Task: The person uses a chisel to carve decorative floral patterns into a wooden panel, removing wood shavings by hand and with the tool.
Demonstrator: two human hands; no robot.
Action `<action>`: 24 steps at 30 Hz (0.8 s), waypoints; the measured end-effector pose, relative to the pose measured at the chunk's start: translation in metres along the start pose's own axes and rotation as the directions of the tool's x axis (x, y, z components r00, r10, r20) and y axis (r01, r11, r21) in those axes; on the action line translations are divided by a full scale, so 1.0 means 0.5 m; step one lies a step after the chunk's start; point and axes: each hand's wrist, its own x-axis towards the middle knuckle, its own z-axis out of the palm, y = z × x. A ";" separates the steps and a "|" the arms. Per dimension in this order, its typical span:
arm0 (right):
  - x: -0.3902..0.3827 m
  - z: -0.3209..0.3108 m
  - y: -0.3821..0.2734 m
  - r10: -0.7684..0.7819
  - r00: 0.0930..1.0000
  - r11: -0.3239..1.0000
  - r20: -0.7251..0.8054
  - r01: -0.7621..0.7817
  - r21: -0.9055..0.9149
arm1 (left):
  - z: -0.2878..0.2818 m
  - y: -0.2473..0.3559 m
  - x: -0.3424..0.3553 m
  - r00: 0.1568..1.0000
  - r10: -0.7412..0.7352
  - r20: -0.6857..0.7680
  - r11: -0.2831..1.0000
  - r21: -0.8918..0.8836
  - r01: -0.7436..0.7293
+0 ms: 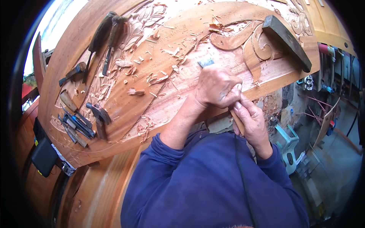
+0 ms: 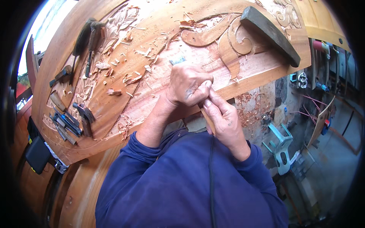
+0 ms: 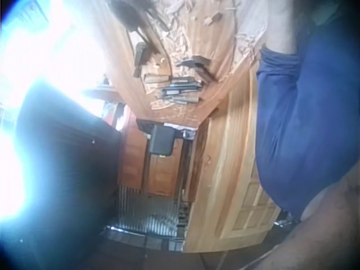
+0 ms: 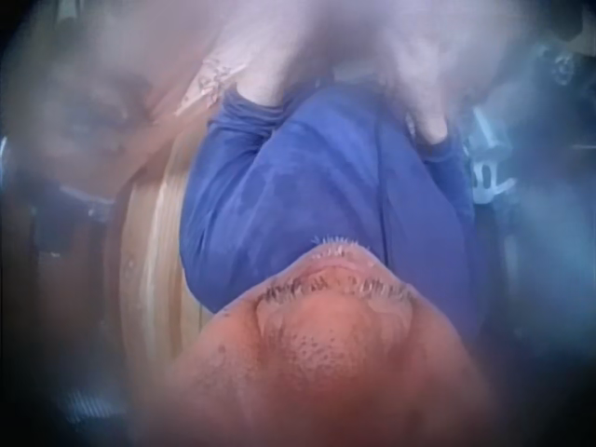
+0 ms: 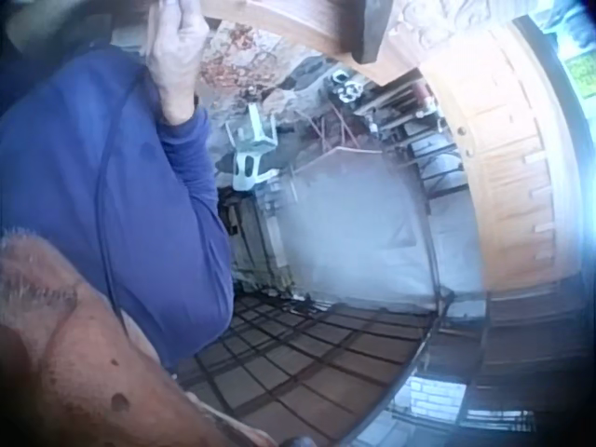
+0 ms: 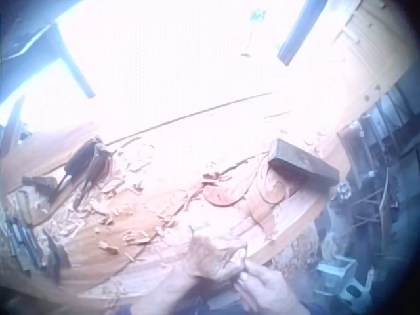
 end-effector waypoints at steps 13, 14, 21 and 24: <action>-0.049 0.011 0.037 0.011 0.999 1.000 0.036 -0.012 0.022 | 0.008 0.050 -0.053 0.998 -0.004 -0.068 1.000 -0.013 0.003; -0.036 0.018 0.026 0.001 0.999 1.000 0.033 -0.001 -0.002 | -0.004 0.038 -0.044 0.998 -0.019 -0.063 1.000 -0.008 0.019; -0.040 0.023 0.017 -0.013 1.000 1.000 0.011 0.014 -0.009 | -0.002 0.033 -0.041 0.998 -0.014 -0.063 0.999 -0.039 0.012; -0.015 0.014 0.024 -0.063 0.998 0.996 0.019 0.064 -0.068 | 0.005 0.011 -0.029 0.999 -0.013 -0.045 1.000 0.004 0.013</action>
